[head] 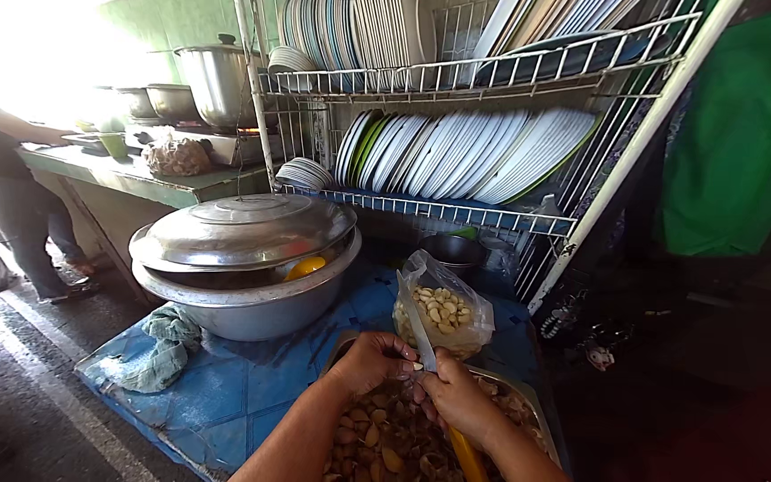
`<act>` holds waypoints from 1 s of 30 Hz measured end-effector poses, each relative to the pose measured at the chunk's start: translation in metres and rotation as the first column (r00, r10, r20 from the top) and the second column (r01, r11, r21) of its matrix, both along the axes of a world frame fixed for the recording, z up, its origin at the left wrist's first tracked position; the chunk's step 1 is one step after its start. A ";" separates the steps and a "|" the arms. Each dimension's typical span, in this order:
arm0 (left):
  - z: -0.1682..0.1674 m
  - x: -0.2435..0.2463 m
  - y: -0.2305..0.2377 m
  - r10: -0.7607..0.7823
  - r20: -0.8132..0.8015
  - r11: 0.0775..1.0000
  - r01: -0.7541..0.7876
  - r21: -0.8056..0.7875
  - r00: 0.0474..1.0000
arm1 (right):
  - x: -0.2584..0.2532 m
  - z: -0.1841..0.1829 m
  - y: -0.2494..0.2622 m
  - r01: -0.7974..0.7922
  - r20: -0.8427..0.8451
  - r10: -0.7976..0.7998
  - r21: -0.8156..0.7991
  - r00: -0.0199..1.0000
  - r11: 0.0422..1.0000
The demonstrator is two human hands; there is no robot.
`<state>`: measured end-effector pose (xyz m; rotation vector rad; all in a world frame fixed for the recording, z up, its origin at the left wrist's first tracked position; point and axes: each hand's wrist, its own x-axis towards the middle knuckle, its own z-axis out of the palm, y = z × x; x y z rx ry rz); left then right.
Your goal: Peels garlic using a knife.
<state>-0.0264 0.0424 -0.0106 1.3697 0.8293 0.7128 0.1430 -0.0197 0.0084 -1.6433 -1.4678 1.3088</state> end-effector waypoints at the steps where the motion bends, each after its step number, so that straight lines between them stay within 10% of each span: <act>1: 0.001 0.001 -0.001 0.003 0.003 1.000 -0.003 -0.013 1.000 | 0.000 0.001 0.000 -0.004 0.011 0.004 0.004 1.000 1.000; 22: 0.002 -0.004 0.000 -0.052 0.193 0.998 0.055 -0.009 0.980 | 0.004 0.004 0.000 0.233 -0.144 -0.223 0.063 0.964 0.970; 30: 0.001 0.001 -0.002 0.035 0.099 0.996 -0.043 0.078 0.994 | 0.000 0.000 -0.001 -0.012 0.052 0.006 0.116 0.999 0.993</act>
